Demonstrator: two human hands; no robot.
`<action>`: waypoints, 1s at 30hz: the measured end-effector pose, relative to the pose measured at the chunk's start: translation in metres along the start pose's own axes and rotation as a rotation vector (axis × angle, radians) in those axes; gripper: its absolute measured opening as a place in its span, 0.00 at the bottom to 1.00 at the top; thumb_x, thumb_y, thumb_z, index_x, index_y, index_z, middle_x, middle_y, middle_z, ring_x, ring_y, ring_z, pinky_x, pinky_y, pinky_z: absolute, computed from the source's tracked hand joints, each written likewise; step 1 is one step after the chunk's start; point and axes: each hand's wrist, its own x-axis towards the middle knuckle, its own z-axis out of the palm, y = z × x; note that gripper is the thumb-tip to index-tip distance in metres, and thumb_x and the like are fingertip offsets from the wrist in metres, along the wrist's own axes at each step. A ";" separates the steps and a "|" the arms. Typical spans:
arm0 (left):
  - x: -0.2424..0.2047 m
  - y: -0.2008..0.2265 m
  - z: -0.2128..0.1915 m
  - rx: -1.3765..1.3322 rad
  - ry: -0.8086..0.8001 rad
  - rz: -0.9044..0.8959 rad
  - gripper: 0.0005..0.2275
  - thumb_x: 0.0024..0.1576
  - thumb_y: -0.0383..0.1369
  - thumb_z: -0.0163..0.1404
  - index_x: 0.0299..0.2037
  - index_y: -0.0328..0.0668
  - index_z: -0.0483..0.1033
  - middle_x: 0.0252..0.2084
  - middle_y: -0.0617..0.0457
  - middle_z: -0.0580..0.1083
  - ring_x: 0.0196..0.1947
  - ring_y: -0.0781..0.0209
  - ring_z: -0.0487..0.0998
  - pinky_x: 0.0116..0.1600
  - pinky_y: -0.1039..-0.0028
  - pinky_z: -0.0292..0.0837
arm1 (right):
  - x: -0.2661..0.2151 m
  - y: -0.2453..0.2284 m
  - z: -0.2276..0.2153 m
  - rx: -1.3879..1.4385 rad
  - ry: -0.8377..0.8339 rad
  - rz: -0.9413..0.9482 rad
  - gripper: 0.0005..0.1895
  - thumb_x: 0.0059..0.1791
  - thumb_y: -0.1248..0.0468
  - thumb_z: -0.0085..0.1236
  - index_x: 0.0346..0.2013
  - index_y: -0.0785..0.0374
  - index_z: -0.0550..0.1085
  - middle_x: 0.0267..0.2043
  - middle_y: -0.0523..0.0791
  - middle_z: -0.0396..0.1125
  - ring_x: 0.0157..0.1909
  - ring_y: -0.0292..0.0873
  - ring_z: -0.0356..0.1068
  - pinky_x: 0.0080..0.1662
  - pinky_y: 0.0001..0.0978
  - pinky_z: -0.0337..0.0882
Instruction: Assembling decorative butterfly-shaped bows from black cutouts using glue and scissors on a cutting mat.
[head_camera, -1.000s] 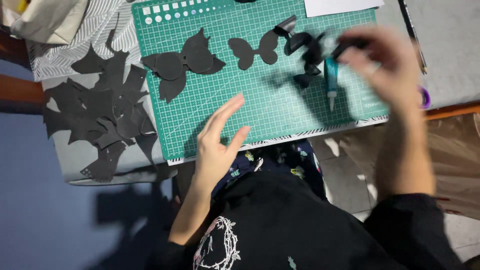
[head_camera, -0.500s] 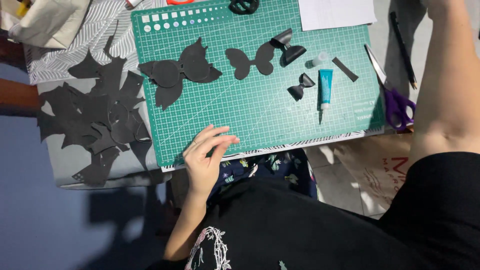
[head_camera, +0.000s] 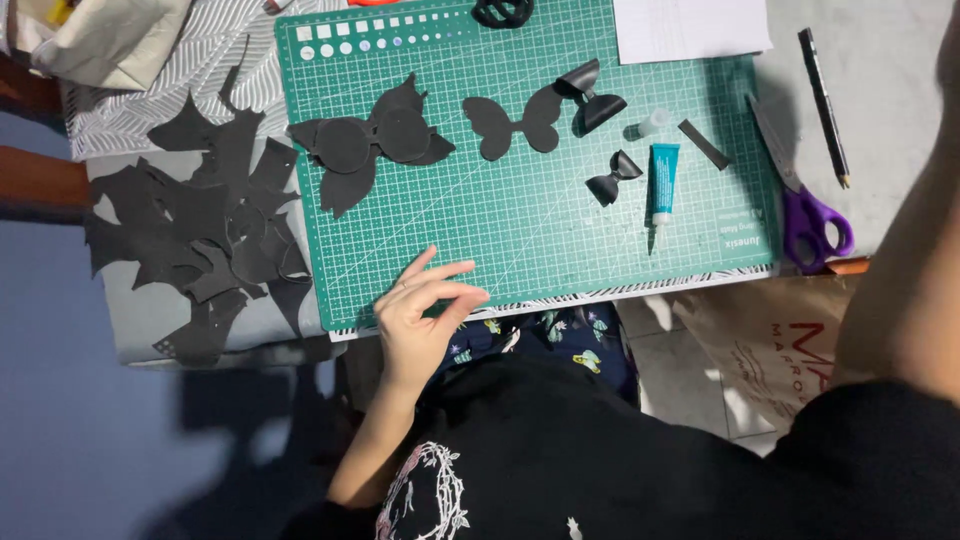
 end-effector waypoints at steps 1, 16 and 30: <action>0.003 0.006 -0.001 0.042 -0.035 -0.031 0.02 0.51 0.28 0.63 0.29 0.45 0.83 0.33 0.53 0.83 0.44 0.54 0.85 0.66 0.55 0.69 | -0.012 -0.026 0.004 -0.013 0.007 -0.009 0.17 0.80 0.74 0.33 0.64 0.92 0.66 0.60 0.62 0.61 0.57 0.55 0.62 0.63 0.43 0.67; 0.113 -0.047 0.074 0.829 -0.513 0.296 0.34 0.60 0.50 0.50 0.65 0.24 0.61 0.68 0.33 0.61 0.71 0.41 0.58 0.72 0.58 0.54 | 0.012 -0.382 0.108 -0.472 -0.142 0.242 0.25 0.49 0.63 0.73 0.58 0.70 0.77 0.51 0.52 0.71 0.44 0.48 0.71 0.43 0.38 0.71; -0.016 0.022 0.031 0.750 -0.469 0.332 0.37 0.51 0.50 0.62 0.61 0.24 0.67 0.65 0.31 0.64 0.70 0.34 0.60 0.73 0.53 0.59 | 0.015 -0.368 0.097 -0.572 -0.258 0.309 0.18 0.48 0.64 0.70 0.51 0.67 0.81 0.40 0.47 0.77 0.29 0.44 0.73 0.33 0.34 0.71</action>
